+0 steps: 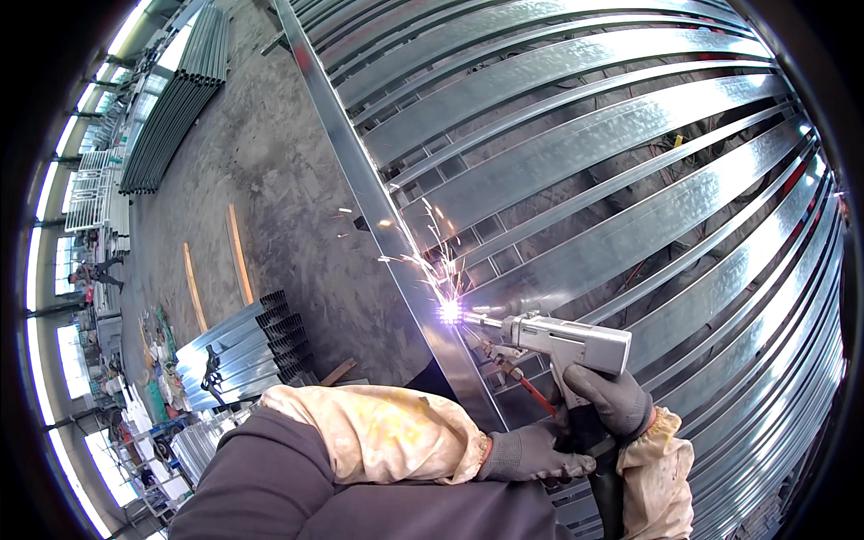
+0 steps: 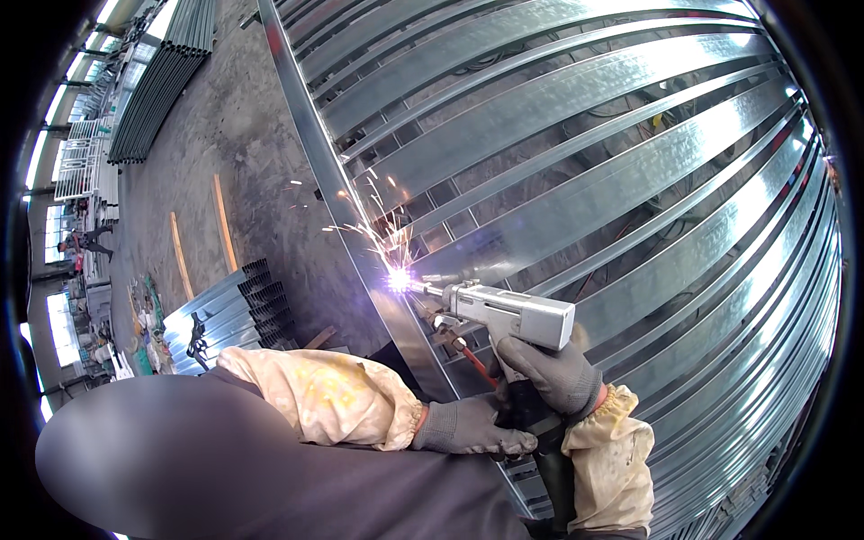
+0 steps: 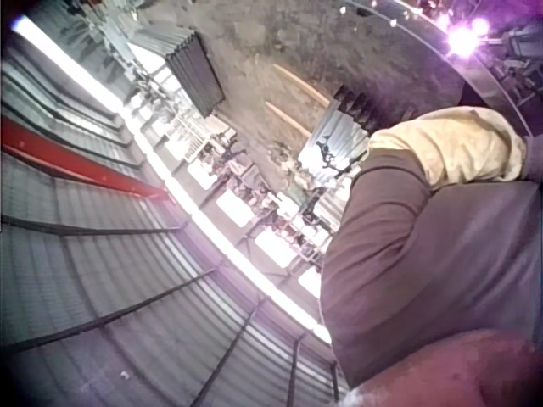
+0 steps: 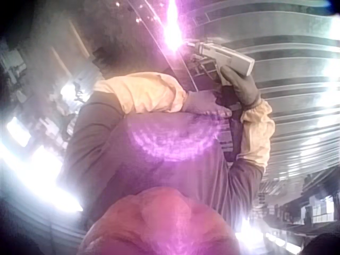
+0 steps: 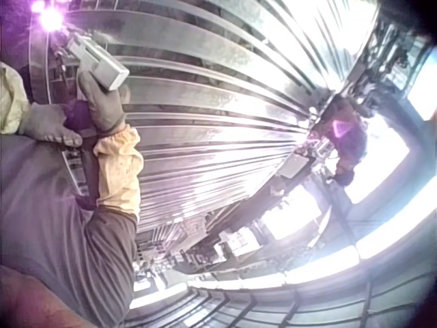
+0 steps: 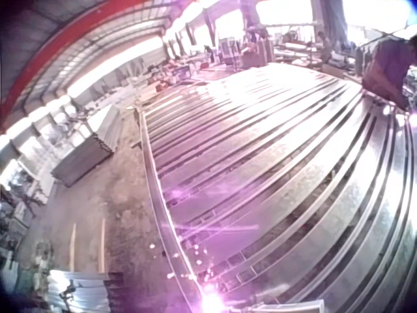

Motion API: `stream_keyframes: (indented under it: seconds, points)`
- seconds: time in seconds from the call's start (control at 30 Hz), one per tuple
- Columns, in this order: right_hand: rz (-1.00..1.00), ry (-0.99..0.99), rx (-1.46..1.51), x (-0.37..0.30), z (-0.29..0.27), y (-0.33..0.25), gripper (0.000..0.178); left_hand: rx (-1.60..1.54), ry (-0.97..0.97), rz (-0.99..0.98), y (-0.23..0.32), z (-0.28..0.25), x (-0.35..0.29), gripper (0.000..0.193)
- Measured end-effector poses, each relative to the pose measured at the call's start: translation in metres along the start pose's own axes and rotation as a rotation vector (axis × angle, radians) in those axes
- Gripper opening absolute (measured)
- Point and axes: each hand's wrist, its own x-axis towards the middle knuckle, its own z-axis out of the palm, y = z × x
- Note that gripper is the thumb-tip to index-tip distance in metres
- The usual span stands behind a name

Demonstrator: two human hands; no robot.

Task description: The person welds a long metal bar onto a slatted metal frame using a handheld welding gun. They move the tool along the seam to create a continuous weld, generating bright sparks. The person periodically repositions the metal bar and the welding gun to continue the process along the length of the frame.

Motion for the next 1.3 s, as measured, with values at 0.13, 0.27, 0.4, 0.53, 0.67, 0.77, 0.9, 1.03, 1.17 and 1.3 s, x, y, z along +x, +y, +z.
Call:
stream_keyframes:
  seconds: [0.13, 0.27, 0.4, 0.53, 0.67, 0.77, 0.9, 1.03, 1.17, 1.3]
  points:
    - [-0.014, 0.011, -0.001, -0.001, 0.001, 0.002, 0.034, 0.011, 0.018, 0.098, -0.015, 0.000, 0.008, 0.035]
    - [-0.016, 0.012, 0.015, -0.002, 0.002, 0.004, 0.031, 0.048, 0.025, 0.074, -0.033, -0.003, 0.018, 0.039]
    - [-0.027, 0.032, 0.017, -0.003, 0.001, 0.004, 0.031, 0.060, 0.010, 0.051, -0.025, -0.002, 0.016, 0.043]
    - [-0.038, 0.044, 0.010, -0.006, 0.001, 0.007, 0.031, 0.007, 0.041, 0.032, -0.027, 0.001, 0.013, 0.039]
    - [-0.054, 0.052, 0.009, -0.008, 0.002, 0.008, 0.032, 0.072, 0.086, 0.021, -0.022, 0.006, 0.012, 0.036]
    - [-0.001, 0.026, 0.038, -0.010, 0.001, 0.007, 0.033, 0.189, 0.084, 0.021, -0.017, 0.006, 0.009, 0.052]
    - [-0.017, 0.033, 0.014, -0.010, 0.000, 0.011, 0.031, 0.363, 0.100, 0.012, -0.010, 0.006, 0.005, 0.070]
    - [-0.046, 0.033, -0.004, -0.009, -0.004, 0.016, 0.030, 0.341, 0.093, 0.012, -0.016, 0.006, 0.009, 0.076]
    - [0.000, 0.020, 0.026, -0.013, -0.002, 0.014, 0.030, 0.261, 0.068, 0.012, -0.016, 0.011, 0.008, 0.078]
    - [-0.002, -0.004, -0.011, -0.017, -0.004, 0.014, 0.032, 0.160, 0.130, 0.122, -0.024, 0.018, 0.011, 0.054]
